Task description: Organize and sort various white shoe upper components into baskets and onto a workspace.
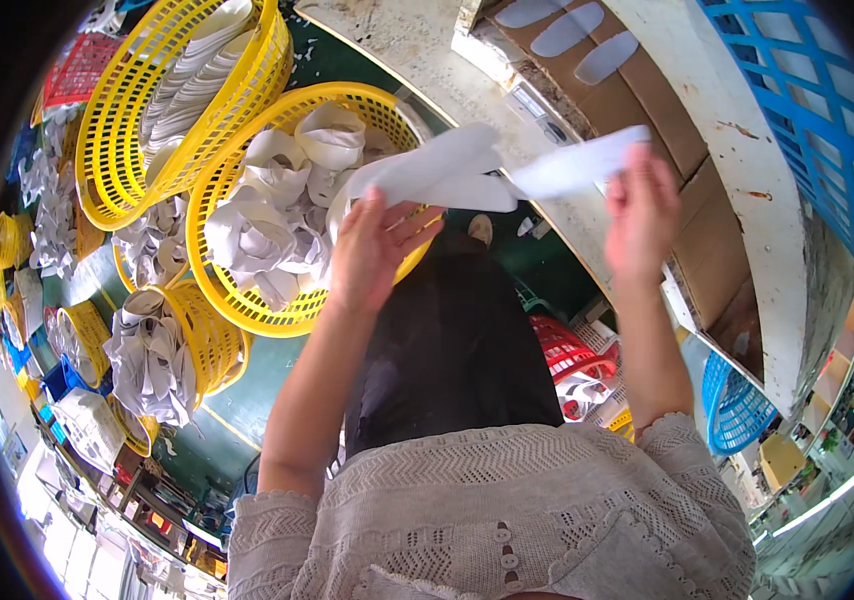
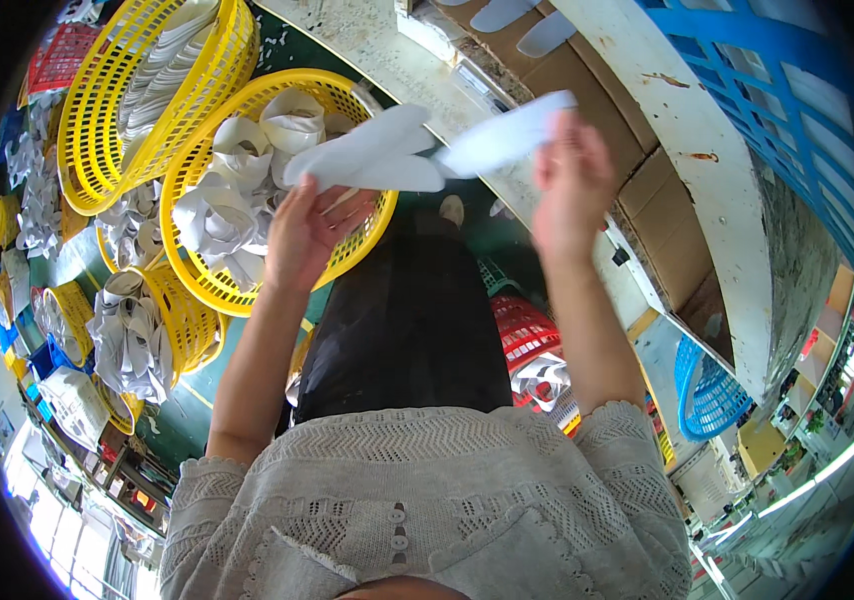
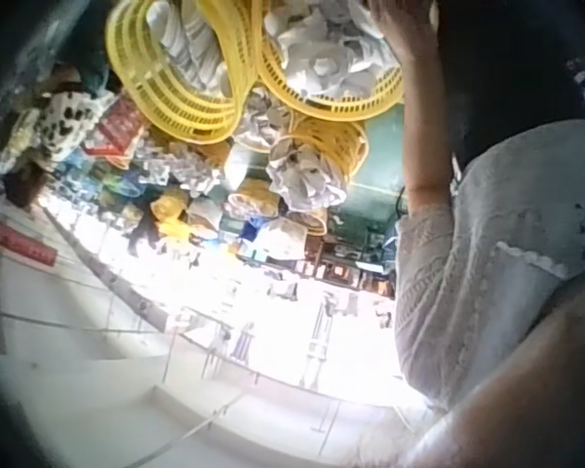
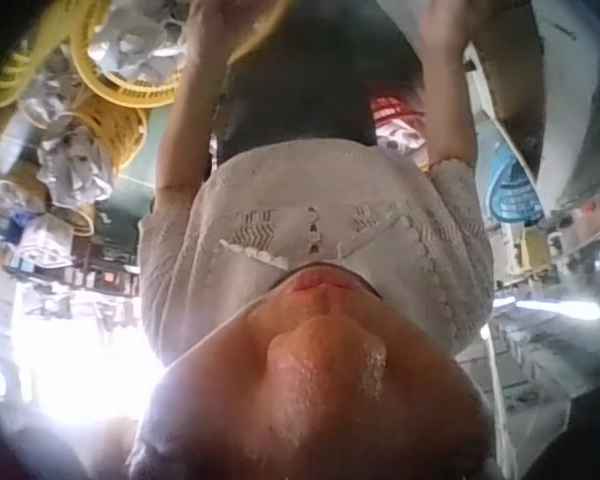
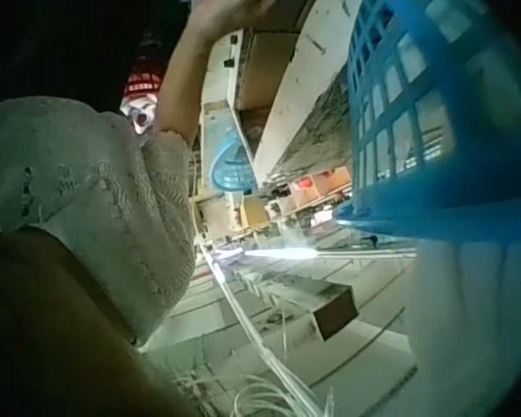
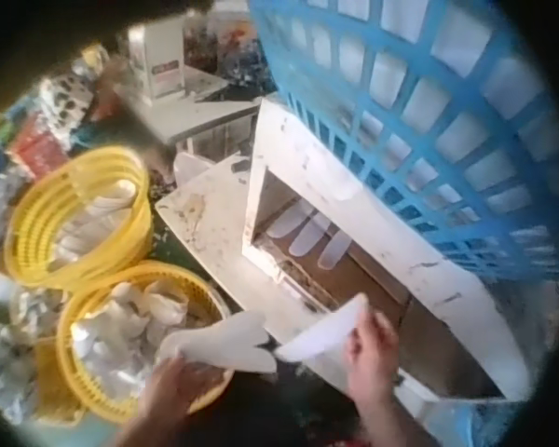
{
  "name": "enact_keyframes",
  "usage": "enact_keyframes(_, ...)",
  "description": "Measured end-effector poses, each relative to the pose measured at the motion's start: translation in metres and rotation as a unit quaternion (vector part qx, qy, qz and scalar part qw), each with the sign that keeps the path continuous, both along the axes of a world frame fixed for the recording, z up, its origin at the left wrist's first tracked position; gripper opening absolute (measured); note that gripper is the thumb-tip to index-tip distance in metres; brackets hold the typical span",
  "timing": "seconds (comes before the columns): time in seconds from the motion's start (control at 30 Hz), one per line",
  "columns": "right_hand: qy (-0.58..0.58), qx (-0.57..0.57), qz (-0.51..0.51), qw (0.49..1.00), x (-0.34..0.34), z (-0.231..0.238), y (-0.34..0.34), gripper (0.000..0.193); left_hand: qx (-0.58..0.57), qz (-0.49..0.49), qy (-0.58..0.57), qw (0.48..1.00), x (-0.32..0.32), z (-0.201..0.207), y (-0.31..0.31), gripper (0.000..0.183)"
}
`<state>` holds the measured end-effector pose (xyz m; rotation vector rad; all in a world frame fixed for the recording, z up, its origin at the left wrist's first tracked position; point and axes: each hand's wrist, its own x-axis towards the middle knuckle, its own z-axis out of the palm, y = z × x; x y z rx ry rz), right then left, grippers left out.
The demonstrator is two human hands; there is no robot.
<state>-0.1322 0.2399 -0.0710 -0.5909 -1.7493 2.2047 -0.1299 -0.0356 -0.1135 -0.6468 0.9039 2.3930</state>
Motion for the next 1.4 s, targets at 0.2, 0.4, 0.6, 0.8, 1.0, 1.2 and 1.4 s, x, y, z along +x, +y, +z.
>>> enact_keyframes(0.2, 0.079, 0.164, -0.118, 0.976, -0.032, -0.015, 0.061, 0.025, -0.056, -0.015, 0.009, 0.998, 0.004, -0.002, -0.027, 0.038)
enact_keyframes(0.4, 0.068, 0.356, 0.023, 0.932, -0.08, -0.09, 0.102, 0.028, -0.025, -0.039, -0.009, 0.999, 0.012, -0.008, -0.016, 0.038)
enact_keyframes(0.6, 0.044, 0.548, 0.105, 0.829, -0.08, -0.101, 0.115, 0.026, -0.025, -0.044, -0.001, 0.999, 0.017, -0.003, -0.019, 0.041)
enact_keyframes(0.8, 0.049, 0.532, 0.147, 0.833, -0.085, -0.104, 0.121, 0.023, -0.02, -0.069, 0.014, 0.997, 0.013, 0.0, -0.013, 0.044)
enact_keyframes(1.0, 0.104, 0.62, 0.12, 0.768, -0.079, -0.084, 0.101, 0.019, -0.016, -0.097, 0.022, 0.995, 0.012, 0.003, -0.004, 0.046)
enact_keyframes(1.2, 0.093, 0.374, 0.349, 0.854, -0.019, 0.002, -0.041, 0.024, -0.01, -0.161, 0.057, 0.985, 0.009, 0.015, 0.01, 0.05)
enact_keyframes(1.4, 0.165, 0.516, 0.259, 0.8, 0.013, -0.002, -0.089, 0.021, -0.041, -0.187, 0.038, 0.981, 0.007, 0.018, 0.027, 0.054)
